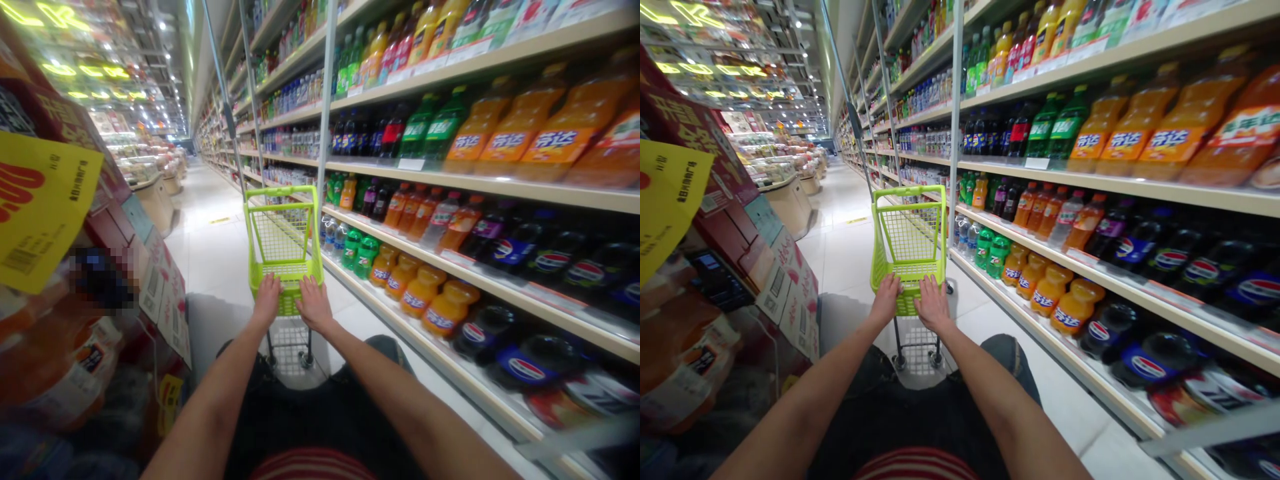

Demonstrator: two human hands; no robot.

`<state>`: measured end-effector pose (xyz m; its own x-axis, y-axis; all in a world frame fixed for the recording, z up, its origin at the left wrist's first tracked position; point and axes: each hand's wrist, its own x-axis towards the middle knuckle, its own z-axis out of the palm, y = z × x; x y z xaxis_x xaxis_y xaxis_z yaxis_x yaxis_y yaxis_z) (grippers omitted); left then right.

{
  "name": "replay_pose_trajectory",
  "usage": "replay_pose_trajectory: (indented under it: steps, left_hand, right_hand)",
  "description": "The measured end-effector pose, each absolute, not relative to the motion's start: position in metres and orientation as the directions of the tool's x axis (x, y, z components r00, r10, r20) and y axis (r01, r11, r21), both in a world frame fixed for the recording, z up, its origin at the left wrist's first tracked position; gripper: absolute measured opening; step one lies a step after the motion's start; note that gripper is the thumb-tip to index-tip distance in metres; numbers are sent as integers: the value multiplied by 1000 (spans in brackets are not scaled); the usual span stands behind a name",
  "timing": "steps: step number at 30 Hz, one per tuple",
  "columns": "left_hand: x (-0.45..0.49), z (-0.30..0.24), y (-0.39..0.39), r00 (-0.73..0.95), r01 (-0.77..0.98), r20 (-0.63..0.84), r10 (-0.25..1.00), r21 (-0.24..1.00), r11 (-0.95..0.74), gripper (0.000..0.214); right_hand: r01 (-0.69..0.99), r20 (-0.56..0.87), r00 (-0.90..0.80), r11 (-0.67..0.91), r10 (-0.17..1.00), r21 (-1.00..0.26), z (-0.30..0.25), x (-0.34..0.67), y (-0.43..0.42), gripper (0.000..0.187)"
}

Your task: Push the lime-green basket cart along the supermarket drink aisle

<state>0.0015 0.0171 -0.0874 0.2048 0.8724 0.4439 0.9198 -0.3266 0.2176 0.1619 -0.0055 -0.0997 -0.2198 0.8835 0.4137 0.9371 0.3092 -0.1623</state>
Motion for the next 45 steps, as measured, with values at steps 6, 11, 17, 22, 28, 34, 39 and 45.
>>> replay_pose_trajectory:
  steps: [6,11,17,22,28,34,39,45]
  left_hand:
    - [39,-86,2,146,922,413,899,272,-275,53]
    - [38,-81,1,56,940,387,920,291,-180,42]
    - [6,-65,14,167,924,454,875,239,-300,41]
    - [-26,-67,14,27,963,498,867,219,-155,42]
    - [24,-88,7,184,926,459,869,215,-309,45]
    - [22,-90,-6,281,929,472,835,83,-360,44]
    - [-6,-95,5,126,964,525,842,137,-230,38]
    - [8,-114,17,246,908,596,765,136,-397,33]
  right_hand:
    - [928,376,-256,335,891,-162,-93,159,-8,50]
    - [925,337,-286,350,897,-147,-89,159,-9,50]
    - [948,330,-194,263,924,-180,-85,163,-5,58]
    - [942,360,-220,293,907,-164,-91,161,-7,59]
    - [950,325,-220,277,920,-142,-98,156,-11,59]
    - [950,332,-242,293,912,-111,-99,161,-7,60]
    - [943,347,-252,309,903,-121,-92,153,-7,62]
    - [923,331,-318,370,888,-105,-88,147,-7,61]
